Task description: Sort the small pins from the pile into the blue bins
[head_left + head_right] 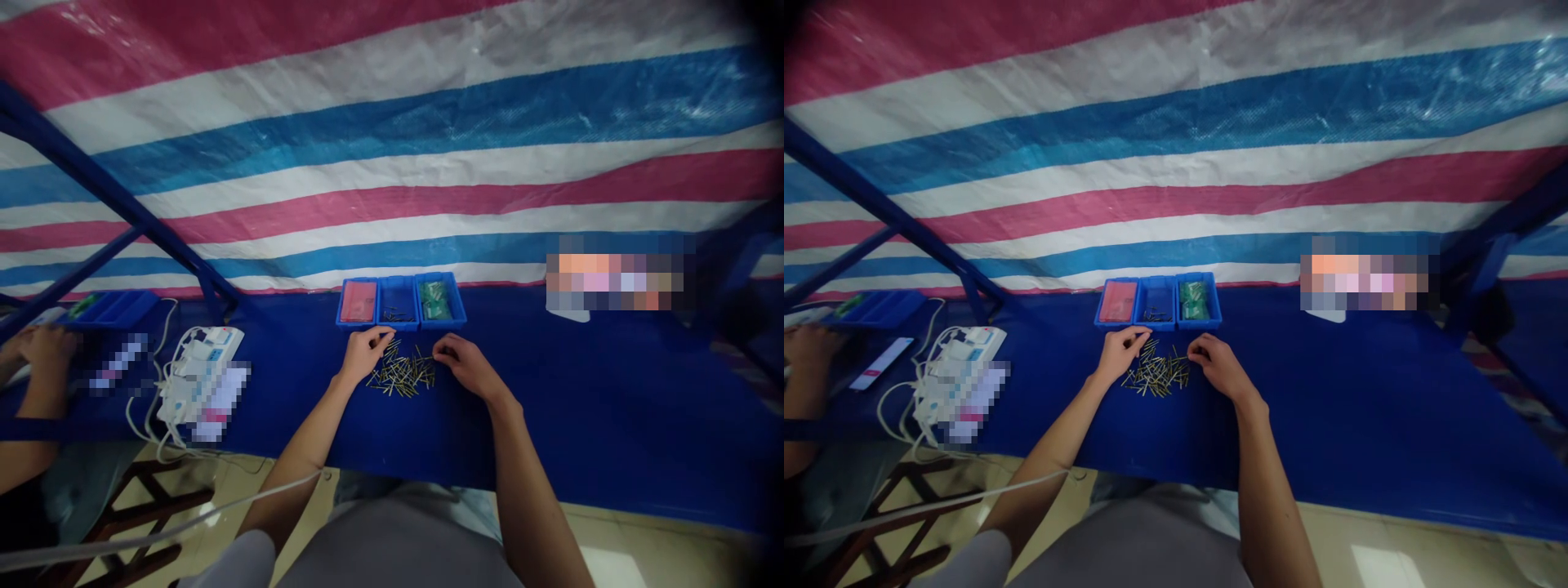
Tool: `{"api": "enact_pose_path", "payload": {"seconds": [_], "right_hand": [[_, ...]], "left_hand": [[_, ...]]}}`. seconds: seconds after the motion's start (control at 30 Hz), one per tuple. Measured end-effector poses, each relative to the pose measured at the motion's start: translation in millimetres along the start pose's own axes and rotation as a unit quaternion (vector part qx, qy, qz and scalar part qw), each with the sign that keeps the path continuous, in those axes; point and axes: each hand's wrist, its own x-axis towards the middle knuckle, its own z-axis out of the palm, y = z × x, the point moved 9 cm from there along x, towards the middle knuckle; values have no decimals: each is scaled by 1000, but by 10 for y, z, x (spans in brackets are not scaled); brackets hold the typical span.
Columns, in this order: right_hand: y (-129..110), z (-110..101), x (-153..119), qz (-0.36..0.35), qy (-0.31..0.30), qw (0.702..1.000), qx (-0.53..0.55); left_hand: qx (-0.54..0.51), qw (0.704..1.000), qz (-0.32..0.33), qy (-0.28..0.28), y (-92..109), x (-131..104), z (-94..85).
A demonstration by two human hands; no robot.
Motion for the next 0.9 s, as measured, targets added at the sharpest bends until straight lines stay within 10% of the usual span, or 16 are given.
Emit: {"api": "enact_pose_path", "payload": {"seconds": [0.53,0.9], "right_hand": [[-659,171,294,-100,84,991,-13],[-679,387,156,-114,146,983,5]], "left_hand": [[-9,994,113,1,237,-35,-7],[10,992,127,-7,188,-48,23]]}}
